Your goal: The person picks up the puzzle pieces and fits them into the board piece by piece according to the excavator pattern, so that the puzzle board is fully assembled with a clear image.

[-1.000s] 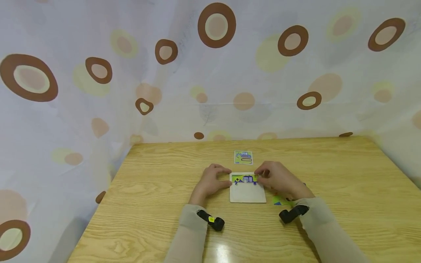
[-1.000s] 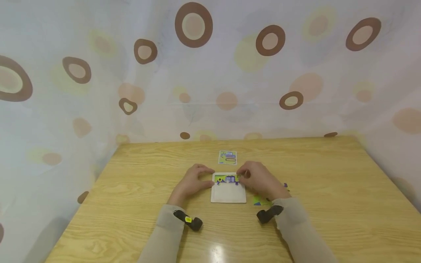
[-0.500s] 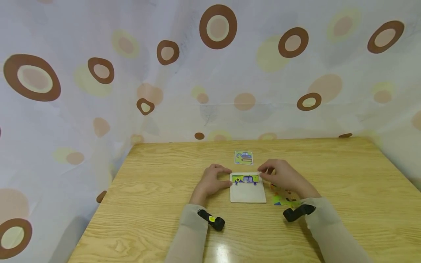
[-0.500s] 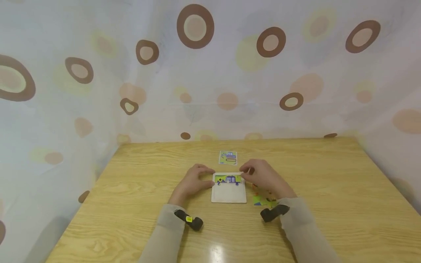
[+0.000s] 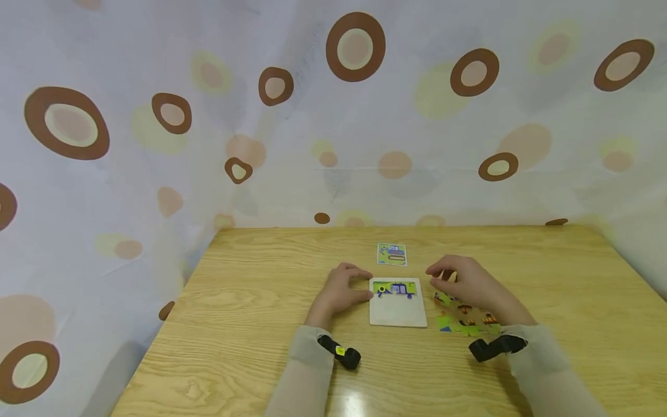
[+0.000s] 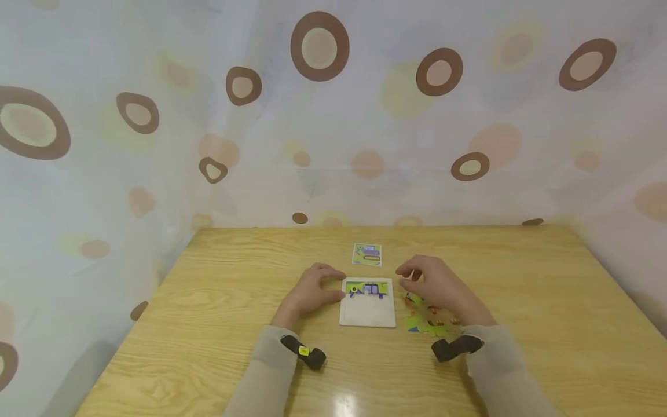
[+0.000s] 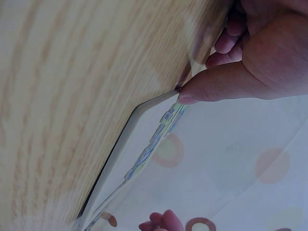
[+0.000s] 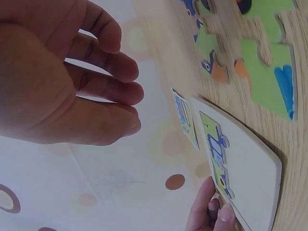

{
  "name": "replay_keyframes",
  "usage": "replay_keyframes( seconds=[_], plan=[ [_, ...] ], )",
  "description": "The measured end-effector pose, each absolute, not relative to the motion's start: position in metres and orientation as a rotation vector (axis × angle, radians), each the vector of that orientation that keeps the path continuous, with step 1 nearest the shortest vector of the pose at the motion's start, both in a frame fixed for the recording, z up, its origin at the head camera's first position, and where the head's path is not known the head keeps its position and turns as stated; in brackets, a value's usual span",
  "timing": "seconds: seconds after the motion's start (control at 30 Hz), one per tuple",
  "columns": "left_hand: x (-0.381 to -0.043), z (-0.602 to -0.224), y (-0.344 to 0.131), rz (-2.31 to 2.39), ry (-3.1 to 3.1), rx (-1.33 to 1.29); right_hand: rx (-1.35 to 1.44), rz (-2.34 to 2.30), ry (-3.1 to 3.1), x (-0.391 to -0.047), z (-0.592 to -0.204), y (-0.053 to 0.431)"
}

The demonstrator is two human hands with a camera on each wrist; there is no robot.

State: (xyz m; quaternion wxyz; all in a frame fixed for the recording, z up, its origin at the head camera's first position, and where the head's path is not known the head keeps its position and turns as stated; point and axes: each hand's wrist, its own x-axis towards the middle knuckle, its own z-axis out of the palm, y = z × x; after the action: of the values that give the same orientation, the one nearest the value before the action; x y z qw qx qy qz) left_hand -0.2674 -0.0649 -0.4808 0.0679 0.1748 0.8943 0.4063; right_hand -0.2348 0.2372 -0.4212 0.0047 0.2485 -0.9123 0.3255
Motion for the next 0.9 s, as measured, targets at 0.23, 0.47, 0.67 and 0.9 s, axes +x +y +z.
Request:
replay_keyframes(
  seconds=[0.23, 0.47, 0.67, 0.9],
  plan=[
    [-0.266, -0.481, -0.064, 1.225, 2.694, 0.507, 0.717, 1.015, -2.892, -0.230, -0.421, 0.247],
    [-0.266, -0.478, -0.064, 1.225, 2.694, 0.519, 0.715, 1.043, -2.898, -0.225, -0.423, 0.254],
    [-0.266, -0.478, -0.064, 1.224, 2.690, 0.520, 0.694, 1.049, -2.946, -0.226, -0.427, 0.256],
    [-0.267, -0.480, -0.065, 1.207, 2.699, 0.511, 0.683, 1.092, -2.974, -0.229, -0.440, 0.261]
  ],
)
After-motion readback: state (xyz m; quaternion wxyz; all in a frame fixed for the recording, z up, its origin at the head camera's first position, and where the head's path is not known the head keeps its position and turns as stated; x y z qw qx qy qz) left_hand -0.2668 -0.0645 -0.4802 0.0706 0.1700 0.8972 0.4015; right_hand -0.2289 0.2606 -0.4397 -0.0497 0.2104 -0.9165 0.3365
